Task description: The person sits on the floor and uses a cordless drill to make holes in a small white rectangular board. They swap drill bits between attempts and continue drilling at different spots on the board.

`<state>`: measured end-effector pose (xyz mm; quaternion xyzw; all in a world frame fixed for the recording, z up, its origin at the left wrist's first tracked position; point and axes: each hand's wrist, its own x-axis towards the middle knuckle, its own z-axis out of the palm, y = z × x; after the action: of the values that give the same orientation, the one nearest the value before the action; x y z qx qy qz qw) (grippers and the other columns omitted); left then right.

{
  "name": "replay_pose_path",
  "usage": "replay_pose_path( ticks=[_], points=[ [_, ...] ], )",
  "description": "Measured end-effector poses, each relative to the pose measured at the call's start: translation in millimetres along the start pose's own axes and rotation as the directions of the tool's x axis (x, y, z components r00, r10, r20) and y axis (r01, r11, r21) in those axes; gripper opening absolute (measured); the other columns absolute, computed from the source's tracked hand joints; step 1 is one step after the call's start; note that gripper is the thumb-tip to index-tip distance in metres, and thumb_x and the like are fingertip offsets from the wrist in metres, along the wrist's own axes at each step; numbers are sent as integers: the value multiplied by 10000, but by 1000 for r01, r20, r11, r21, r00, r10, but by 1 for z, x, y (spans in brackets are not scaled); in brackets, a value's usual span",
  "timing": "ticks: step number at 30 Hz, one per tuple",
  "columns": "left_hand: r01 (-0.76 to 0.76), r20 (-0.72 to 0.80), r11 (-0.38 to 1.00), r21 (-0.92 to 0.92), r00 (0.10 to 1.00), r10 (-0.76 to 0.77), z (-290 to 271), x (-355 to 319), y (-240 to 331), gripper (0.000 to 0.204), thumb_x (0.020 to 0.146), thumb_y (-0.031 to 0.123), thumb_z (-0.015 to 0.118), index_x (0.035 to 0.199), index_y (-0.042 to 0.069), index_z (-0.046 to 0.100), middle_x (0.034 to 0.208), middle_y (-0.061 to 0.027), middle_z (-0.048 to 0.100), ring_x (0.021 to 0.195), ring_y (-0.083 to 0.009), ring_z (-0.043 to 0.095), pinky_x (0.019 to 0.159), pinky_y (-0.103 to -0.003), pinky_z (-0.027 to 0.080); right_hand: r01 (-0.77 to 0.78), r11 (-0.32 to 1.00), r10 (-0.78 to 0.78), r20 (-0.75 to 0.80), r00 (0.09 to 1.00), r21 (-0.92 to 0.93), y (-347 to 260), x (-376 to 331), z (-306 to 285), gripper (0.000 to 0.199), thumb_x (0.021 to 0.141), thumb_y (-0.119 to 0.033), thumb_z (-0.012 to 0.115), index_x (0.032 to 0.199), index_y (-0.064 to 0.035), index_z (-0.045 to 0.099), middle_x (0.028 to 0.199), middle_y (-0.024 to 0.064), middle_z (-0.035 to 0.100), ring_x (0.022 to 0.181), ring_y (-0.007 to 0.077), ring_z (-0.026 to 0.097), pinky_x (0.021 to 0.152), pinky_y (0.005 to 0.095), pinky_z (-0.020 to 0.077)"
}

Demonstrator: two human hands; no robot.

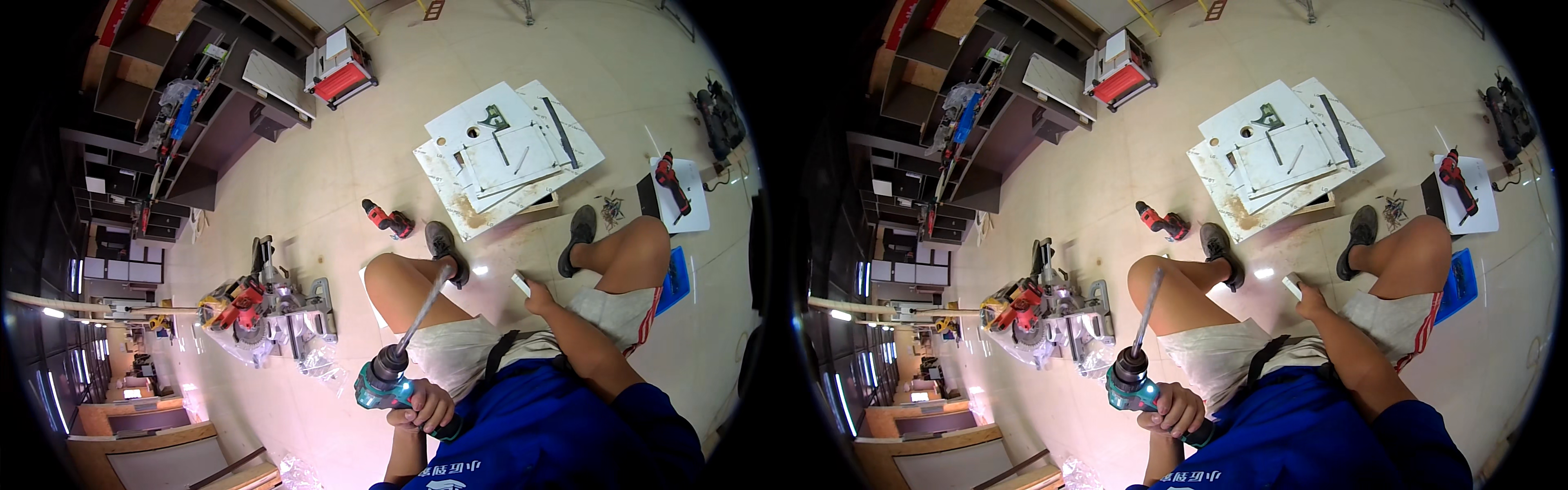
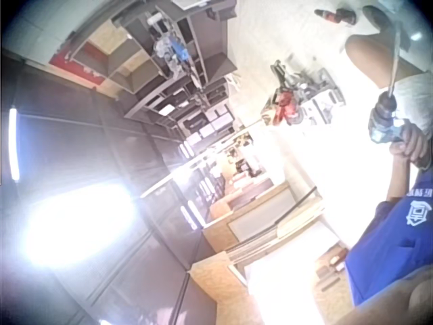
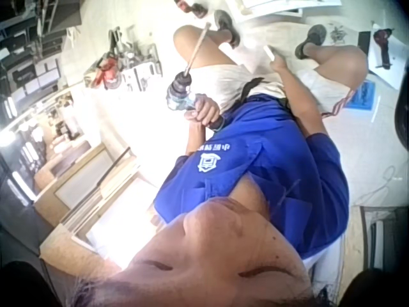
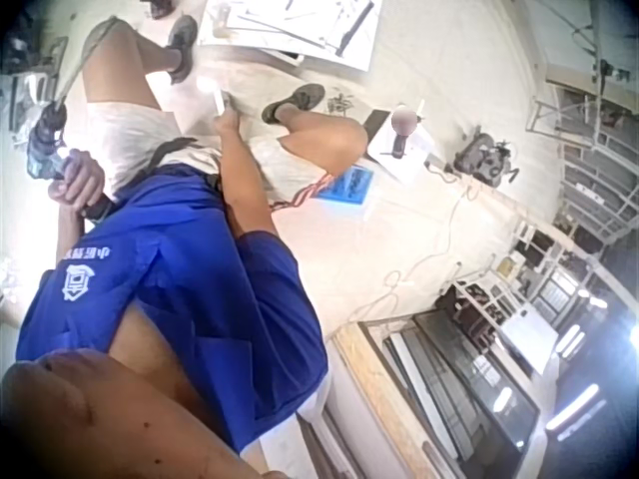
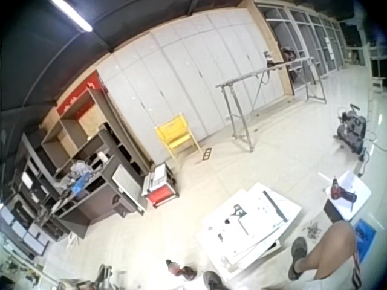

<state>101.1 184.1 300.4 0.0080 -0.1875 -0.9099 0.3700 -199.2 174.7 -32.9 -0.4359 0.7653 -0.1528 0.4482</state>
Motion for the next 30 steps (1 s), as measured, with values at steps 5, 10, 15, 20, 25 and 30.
replay_pose_path(
  ticks=[5,10,15,20,25,30],
  points=[
    [-2,18,1000,-9,1000,2,1,3,-1,150,750,173,675,836,131,560,538,55,517,474,-128,555,561,-304,461,-5,1000,5,-1,1000,-8,-6,-5,-6,666,754,-43,584,1409,-60,469,1207,263,611,1113,418,592,949,445,484],
    [3,14,1000,-6,1000,-3,4,6,-1,147,753,175,674,837,128,563,536,51,513,479,-131,556,569,-306,461,-14,1000,14,3,1000,-10,-7,-6,-8,659,752,-45,581,1402,-60,476,1197,264,614,1108,418,593,942,448,486],
    [-10,-7,1000,-3,1000,10,3,1,-2,176,761,180,664,889,122,559,543,50,505,487,-135,559,568,-306,453,14,1000,-14,-6,1000,-19,-7,-5,-6,640,746,-46,583,1380,-55,498,1184,271,617,1094,421,599,934,449,489],
    [17,-58,1000,9,998,-17,3,1,-3,235,773,200,669,949,110,541,548,45,489,488,-140,552,560,-317,436,125,992,-125,-14,992,-20,6,2,-1,616,724,-43,594,1338,-46,537,1131,269,637,1054,417,616,917,450,496],
    [15,-125,999,43,992,-10,12,-4,-2,270,781,203,679,972,90,525,567,22,479,494,-160,536,572,-336,422,168,980,-156,113,981,-110,-9,-6,-2,534,717,-62,610,1250,-54,606,1104,231,665,1028,385,644,893,433,510],
    [44,-122,994,102,992,-31,13,1,2,274,783,189,682,985,86,527,597,-11,491,522,-188,550,580,-353,418,192,975,-173,156,972,-113,-5,-4,-5,531,733,-70,613,1263,-81,599,1110,209,668,1038,372,643,884,426,514]
  ],
)
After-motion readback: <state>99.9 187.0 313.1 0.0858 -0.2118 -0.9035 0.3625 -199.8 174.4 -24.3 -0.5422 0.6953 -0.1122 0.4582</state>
